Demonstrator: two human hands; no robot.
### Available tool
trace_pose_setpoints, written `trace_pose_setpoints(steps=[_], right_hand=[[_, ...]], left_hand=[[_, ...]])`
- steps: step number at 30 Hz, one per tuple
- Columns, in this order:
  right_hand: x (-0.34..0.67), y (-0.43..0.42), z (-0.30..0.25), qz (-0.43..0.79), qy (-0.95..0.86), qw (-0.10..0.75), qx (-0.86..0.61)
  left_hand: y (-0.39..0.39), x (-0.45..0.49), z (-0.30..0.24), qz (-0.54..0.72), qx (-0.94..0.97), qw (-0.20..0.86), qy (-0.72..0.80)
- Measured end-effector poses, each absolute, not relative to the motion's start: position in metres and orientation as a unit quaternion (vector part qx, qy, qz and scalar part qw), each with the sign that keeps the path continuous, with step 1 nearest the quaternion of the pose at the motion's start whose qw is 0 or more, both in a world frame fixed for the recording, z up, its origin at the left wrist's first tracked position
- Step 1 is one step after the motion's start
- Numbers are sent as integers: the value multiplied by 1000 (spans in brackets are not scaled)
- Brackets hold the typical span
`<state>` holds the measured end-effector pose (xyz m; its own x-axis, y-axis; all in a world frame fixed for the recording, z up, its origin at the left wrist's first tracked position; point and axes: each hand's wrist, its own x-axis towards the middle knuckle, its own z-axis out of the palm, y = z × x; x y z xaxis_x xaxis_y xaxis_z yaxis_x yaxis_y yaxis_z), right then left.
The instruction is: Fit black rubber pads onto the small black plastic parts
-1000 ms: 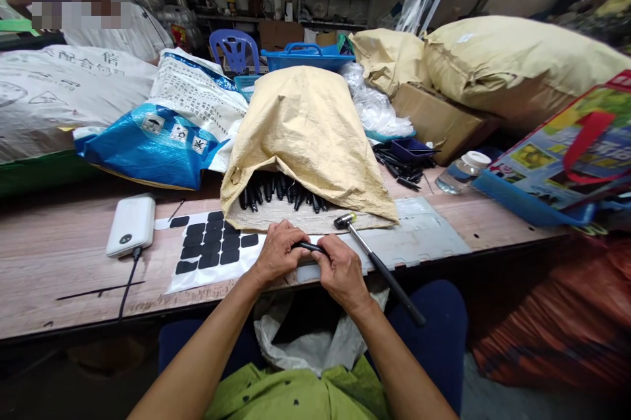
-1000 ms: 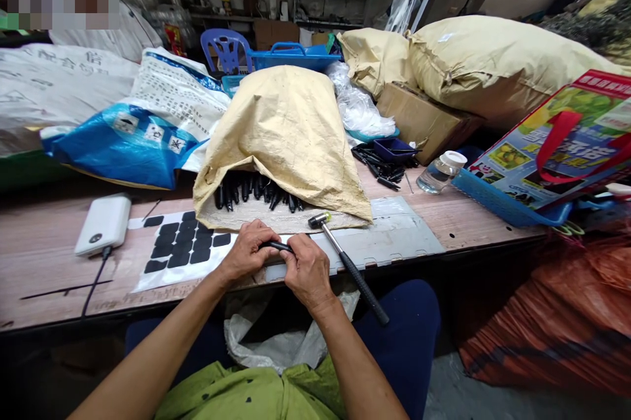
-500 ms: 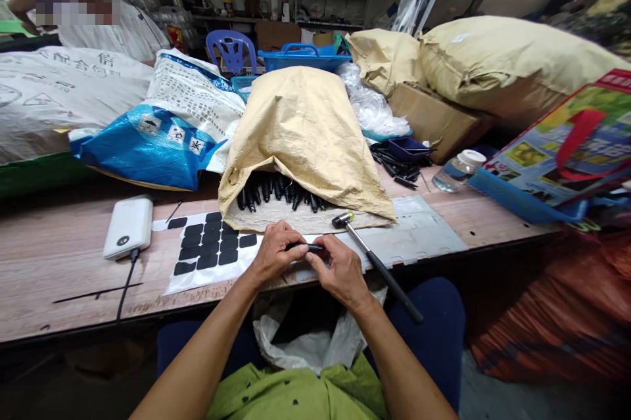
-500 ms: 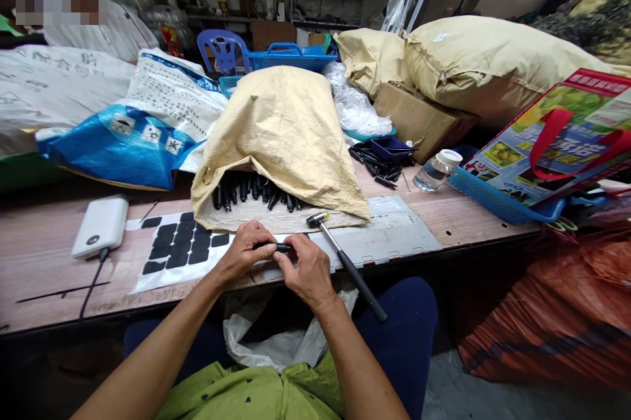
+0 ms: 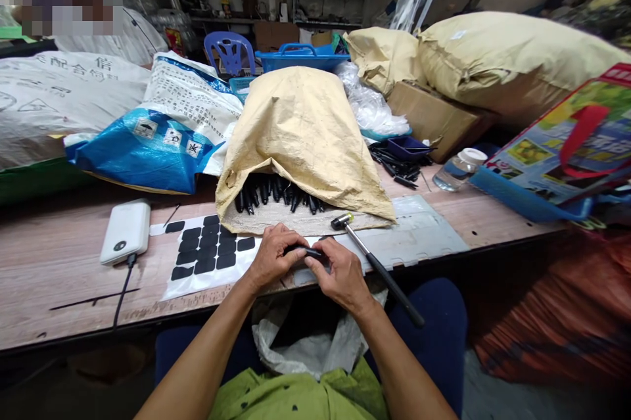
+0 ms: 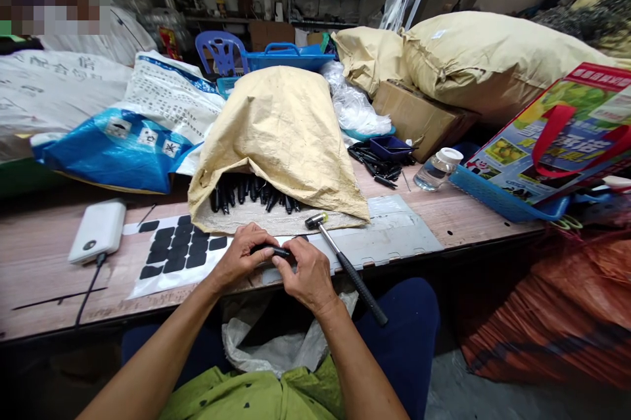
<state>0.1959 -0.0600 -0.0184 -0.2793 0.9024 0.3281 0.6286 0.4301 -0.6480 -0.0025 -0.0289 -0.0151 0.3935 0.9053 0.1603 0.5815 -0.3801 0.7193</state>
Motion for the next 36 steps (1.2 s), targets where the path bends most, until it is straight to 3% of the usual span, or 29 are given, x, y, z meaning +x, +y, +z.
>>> trace_pose_setpoints(steps=[11, 19, 21, 25, 29, 32, 36], right_hand=[[190, -58, -26, 157, -785, 350, -487], [215, -79, -17, 193, -790, 411, -412], [230, -94, -15, 231, -823, 348, -385], [249, -117, -28, 265, -840, 109, -460], [244, -123, -56, 210, -797, -31, -566], [235, -125, -68, 214, -783, -56, -581], [231, -129, -49, 254, -804, 11, -538]], left_hand=[[-25, 2, -23, 280, 797, 257, 469], [-28, -10, -3, 386, 748, 277, 464], [-18, -21, 0, 394, 708, 208, 547], [8, -44, 4, 330, 582, 0, 743], [28, -54, 9, 200, 513, -4, 835], [37, -55, 11, 158, 488, 27, 858], [39, -61, 10, 172, 483, 50, 857]])
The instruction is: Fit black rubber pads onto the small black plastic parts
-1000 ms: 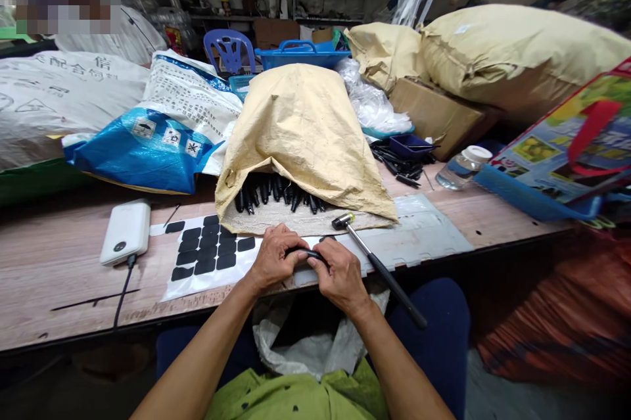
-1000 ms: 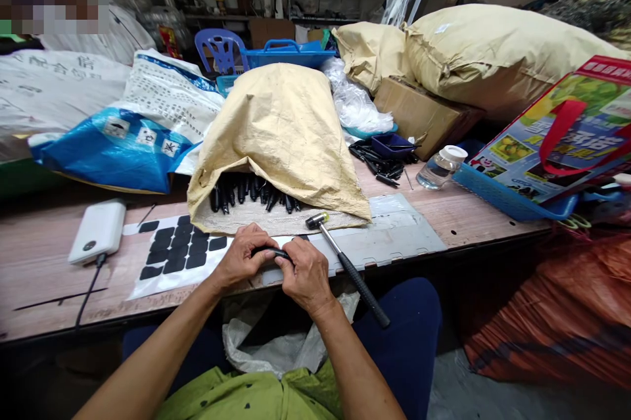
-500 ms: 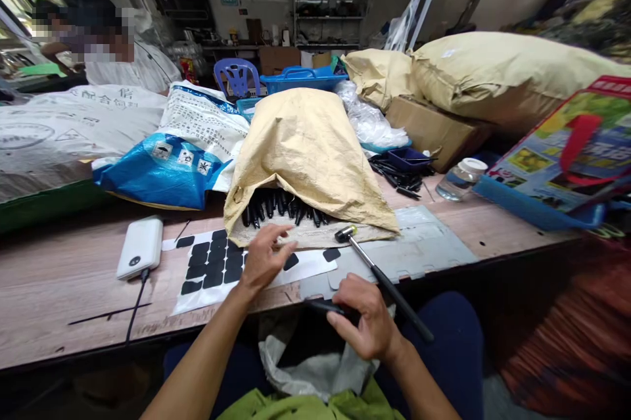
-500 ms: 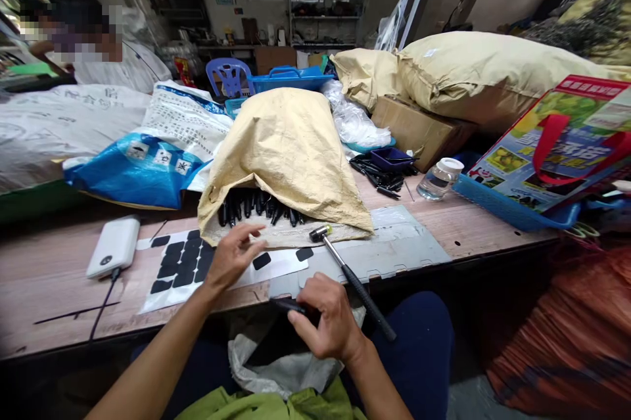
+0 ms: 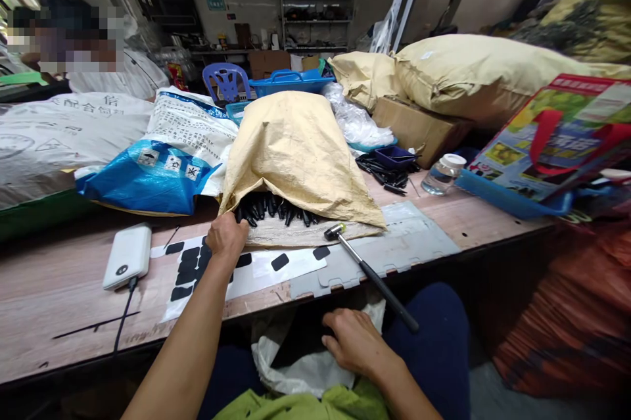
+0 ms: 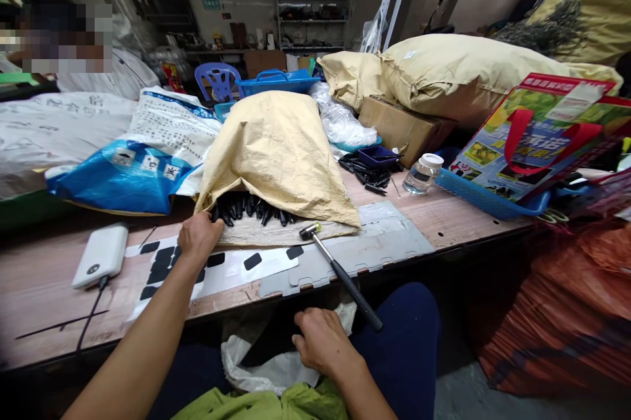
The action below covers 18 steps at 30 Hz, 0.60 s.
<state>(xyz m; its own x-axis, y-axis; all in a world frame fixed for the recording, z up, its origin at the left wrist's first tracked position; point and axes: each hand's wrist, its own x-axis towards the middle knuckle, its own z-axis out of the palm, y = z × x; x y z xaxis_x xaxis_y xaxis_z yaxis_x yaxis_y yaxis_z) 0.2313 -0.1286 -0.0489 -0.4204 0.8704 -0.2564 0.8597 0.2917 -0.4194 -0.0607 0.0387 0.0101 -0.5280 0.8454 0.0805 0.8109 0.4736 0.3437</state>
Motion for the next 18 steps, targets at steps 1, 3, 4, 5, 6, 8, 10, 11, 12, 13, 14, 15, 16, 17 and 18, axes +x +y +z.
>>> trace_pose_setpoints(steps=[1, 3, 4, 5, 6, 8, 10, 11, 12, 13, 14, 15, 16, 17, 18], right_hand=[[233, -128, -39, 266, -812, 44, -518], [238, -124, -19, 274, -820, 137, -484], [242, -120, -9, 261, -817, 192, -477], [247, -115, -2, 226, -806, 245, -489], [252, -109, 3, 173, -786, 287, -519], [261, -95, 6, 68, -742, 308, -591], [268, -82, 1, 16, -719, 271, -640], [270, -77, -3, 9, -717, 248, -652], [272, -73, -7, 8, -716, 230, -659], [273, -70, -11, 11, -717, 216, -662], [273, -68, -14, 14, -716, 209, -666], [273, -67, -17, 15, -714, 208, -669], [272, -67, -18, 17, -710, 214, -671], [271, -68, -19, 21, -705, 226, -672], [269, -69, -19, 27, -701, 245, -669]], left_hand=[[36, -61, 10, 186, 490, 47, 851], [27, -58, 9, 230, 524, 27, 820], [21, -54, 8, 257, 553, 18, 792], [14, -48, 7, 283, 591, 14, 755], [7, -40, 5, 302, 636, 22, 709], [-5, -22, -1, 308, 728, 71, 608], [-11, -6, -10, 288, 780, 106, 545], [-12, 0, -15, 281, 790, 121, 531], [-12, 4, -19, 278, 792, 137, 526], [-11, 6, -23, 279, 790, 151, 525], [-10, 7, -26, 282, 785, 165, 527], [-9, 7, -28, 286, 779, 176, 529], [-8, 6, -29, 291, 774, 184, 532], [-8, 5, -30, 294, 769, 192, 534], [-7, 5, -30, 296, 765, 199, 536]])
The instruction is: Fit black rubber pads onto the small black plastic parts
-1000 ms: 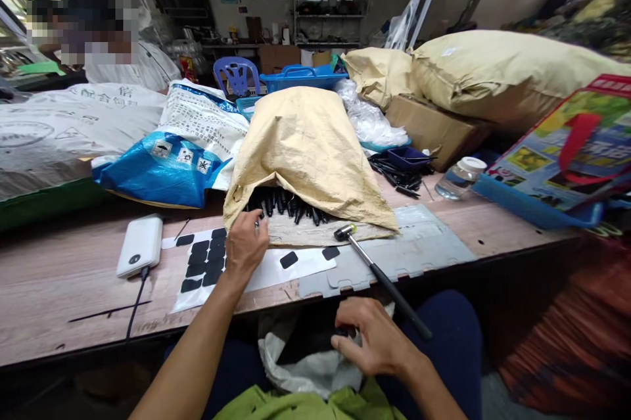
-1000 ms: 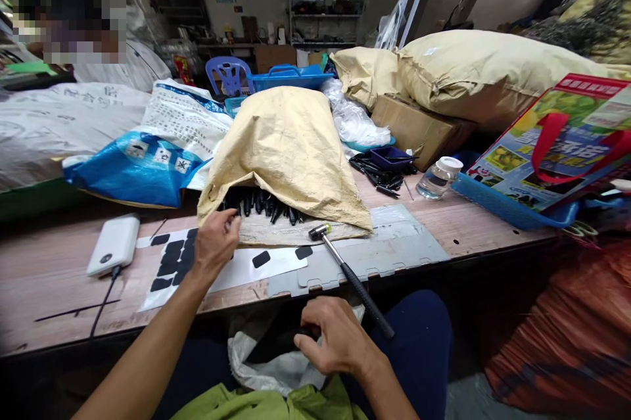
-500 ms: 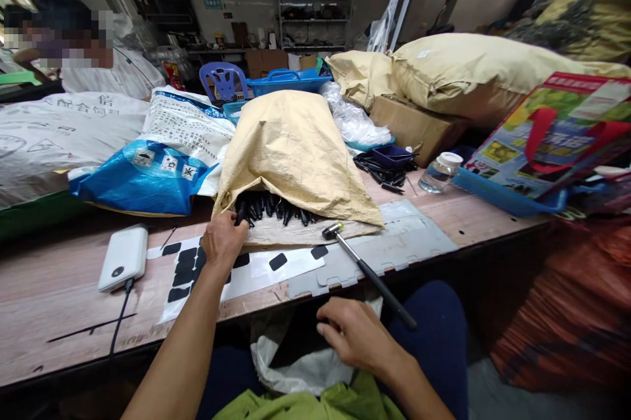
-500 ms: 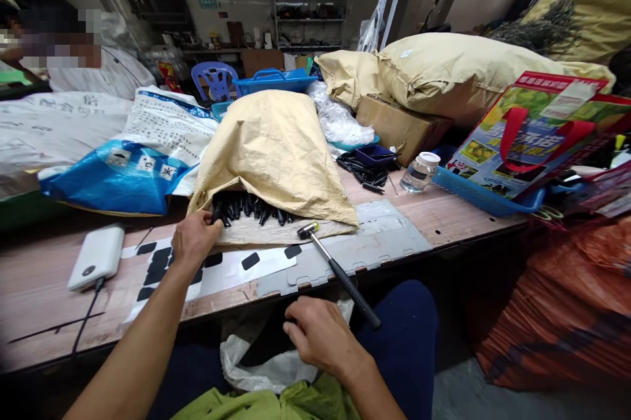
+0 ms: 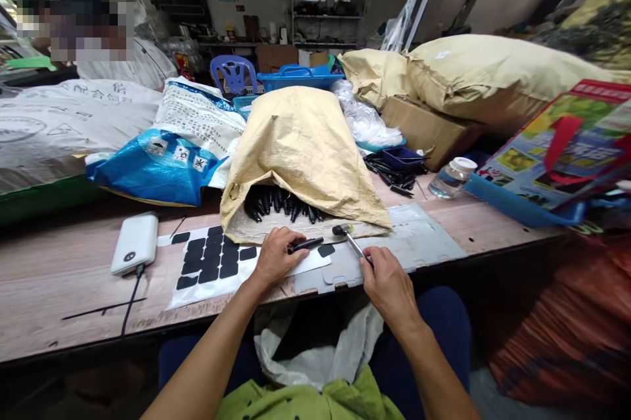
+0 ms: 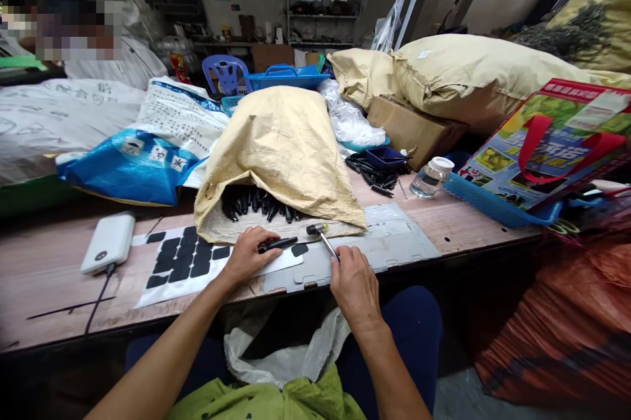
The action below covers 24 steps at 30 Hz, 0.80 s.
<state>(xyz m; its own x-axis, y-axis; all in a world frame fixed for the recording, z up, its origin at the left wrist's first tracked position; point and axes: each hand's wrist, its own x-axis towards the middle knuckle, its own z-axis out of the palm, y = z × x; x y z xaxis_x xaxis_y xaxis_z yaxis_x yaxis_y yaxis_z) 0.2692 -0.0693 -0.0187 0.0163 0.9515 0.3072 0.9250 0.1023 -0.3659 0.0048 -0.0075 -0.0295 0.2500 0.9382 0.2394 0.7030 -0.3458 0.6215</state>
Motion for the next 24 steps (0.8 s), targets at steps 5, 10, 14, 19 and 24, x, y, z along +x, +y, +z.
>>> trace_pose_setpoints(steps=[5, 10, 14, 19, 24], right_hand=[[250, -84, -9, 123, -693, 375, -604], [228, -94, -3, 170, -715, 400, -549], [220, -94, -7, 147, -741, 418, -504], [217, -92, -15, 160, -754, 398, -498], [211, -94, -12, 175, -745, 407, -498]], left_hand=[[-8, 6, -24, 299, 751, 219, 546], [-7, 7, -25, 305, 737, 235, 556], [-6, 5, -27, 306, 737, 246, 550], [-6, 5, -29, 320, 739, 239, 543], [-7, 5, -27, 319, 743, 237, 539]])
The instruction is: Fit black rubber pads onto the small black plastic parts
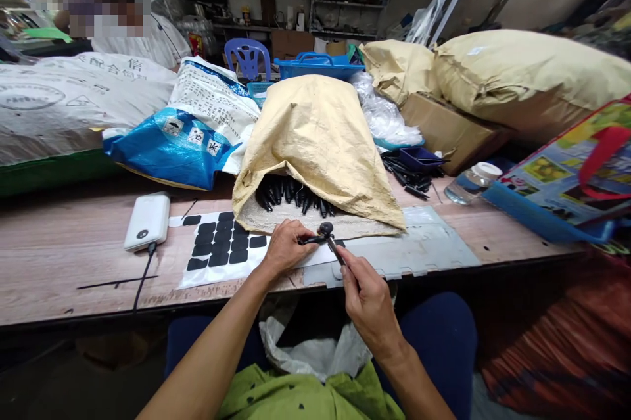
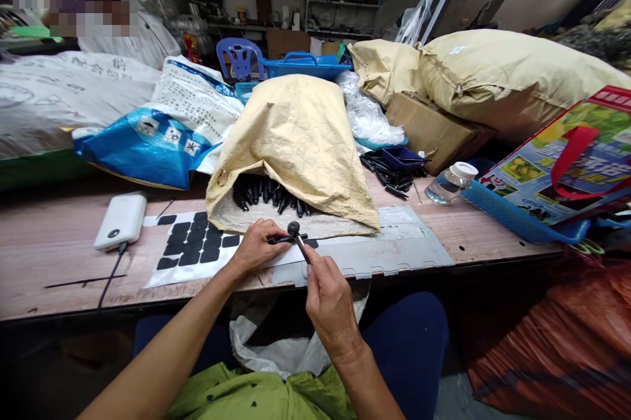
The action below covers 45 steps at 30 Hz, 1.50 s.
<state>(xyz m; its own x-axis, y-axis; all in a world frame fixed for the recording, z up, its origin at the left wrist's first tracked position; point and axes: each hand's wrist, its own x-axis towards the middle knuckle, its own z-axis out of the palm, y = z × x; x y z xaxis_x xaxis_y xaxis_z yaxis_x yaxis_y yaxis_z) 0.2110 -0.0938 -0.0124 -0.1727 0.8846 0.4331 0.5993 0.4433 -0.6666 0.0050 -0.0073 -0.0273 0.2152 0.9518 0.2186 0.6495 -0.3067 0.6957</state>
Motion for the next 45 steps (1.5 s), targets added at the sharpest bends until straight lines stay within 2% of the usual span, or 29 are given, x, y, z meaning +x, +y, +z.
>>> trace_pose_setpoints(steps=[6, 10, 14, 19, 22, 28, 31, 35, 38, 41, 45], right_hand=[[201, -96, -12, 197, -757, 382, -493], [208, -92, -10, 173, -738, 401, -513], [227, -81, -8, 97, -719, 378, -574], [244, -70, -13, -37, -697, 281, -659], [243, -69, -15, -79, -698, 248, -667], [240, -72, -16, -95, -703, 231, -666], [236, -74, -11, -97, -695, 235, -672], [219, -72, 0, -42, -701, 290, -651], [196, -67, 2, 109, -725, 357, -579], [173, -60, -3, 256, -718, 370, -531], [154, -51, -10, 277, -718, 369, -521]], left_hand=[[-7, 4, -24, 296, 750, 228, 545], [-8, 5, -24, 305, 748, 232, 543], [-9, 6, -25, 306, 748, 223, 546], [-8, 4, -26, 328, 736, 245, 540], [-9, 2, -29, 375, 692, 296, 541], [-10, -1, -32, 475, 523, 518, 482], [-11, -3, -26, 498, 483, 560, 454], [-11, -7, -24, 511, 495, 549, 439], [-11, -11, -28, 521, 486, 554, 430], [-12, -14, -30, 509, 474, 579, 425], [-12, -16, -30, 491, 482, 590, 421]])
